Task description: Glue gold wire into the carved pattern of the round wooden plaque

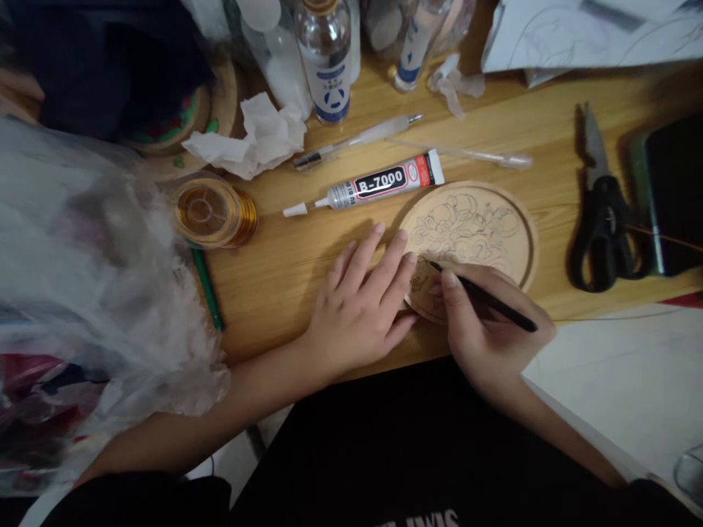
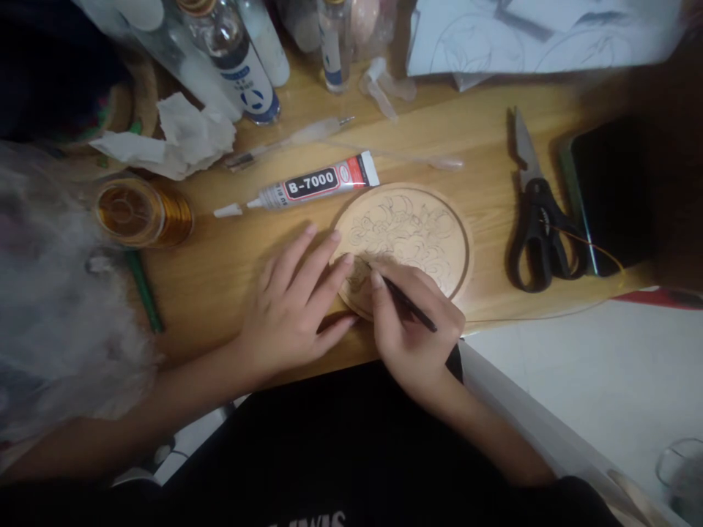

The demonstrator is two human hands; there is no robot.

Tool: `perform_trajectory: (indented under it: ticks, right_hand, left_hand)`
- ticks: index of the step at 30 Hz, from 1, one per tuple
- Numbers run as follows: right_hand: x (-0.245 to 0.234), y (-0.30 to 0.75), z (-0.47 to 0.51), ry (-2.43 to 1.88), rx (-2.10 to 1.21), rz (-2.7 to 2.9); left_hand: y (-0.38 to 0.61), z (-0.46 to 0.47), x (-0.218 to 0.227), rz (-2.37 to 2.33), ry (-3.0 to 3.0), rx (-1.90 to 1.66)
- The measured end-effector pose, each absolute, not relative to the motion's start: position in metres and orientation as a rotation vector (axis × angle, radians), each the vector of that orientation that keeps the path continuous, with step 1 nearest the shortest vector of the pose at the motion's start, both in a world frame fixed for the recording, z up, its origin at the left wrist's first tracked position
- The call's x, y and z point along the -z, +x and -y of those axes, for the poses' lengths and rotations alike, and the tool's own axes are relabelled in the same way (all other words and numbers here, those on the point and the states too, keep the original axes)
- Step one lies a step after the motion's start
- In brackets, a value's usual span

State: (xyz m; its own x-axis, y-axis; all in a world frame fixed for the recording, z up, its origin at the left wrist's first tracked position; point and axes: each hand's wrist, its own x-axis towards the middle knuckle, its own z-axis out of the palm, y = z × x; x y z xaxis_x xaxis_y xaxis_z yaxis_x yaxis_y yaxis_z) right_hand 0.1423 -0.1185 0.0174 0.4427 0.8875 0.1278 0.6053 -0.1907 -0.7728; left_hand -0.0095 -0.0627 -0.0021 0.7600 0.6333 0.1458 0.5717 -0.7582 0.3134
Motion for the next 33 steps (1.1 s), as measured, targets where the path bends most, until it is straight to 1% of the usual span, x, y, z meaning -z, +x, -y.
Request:
perform_trajectory:
  ticks: [5,14,23,33]
  right_hand:
    - [-0.016,0.141,0.119,-1.885,-0.433,1.252]
    - [-0.012,0.14,0.118,-1.807,-0.301,1.368]
    - [-0.011,0.141,0.119,-1.786,-0.316,1.386]
    - [-0.006,0.144,0.12,-1.728,-0.316,1.383]
  left_hand:
    - [-0.01,0.063,0.002,-0.955,2.698,-0.347]
    - [-0.009,0.064,0.002,-0.957,2.716,-0.363]
    - [-0.01,0.063,0.003,-0.976,2.703,-0.394]
    - [-0.012,0.063,0.004,-0.914,2.689,-0.582]
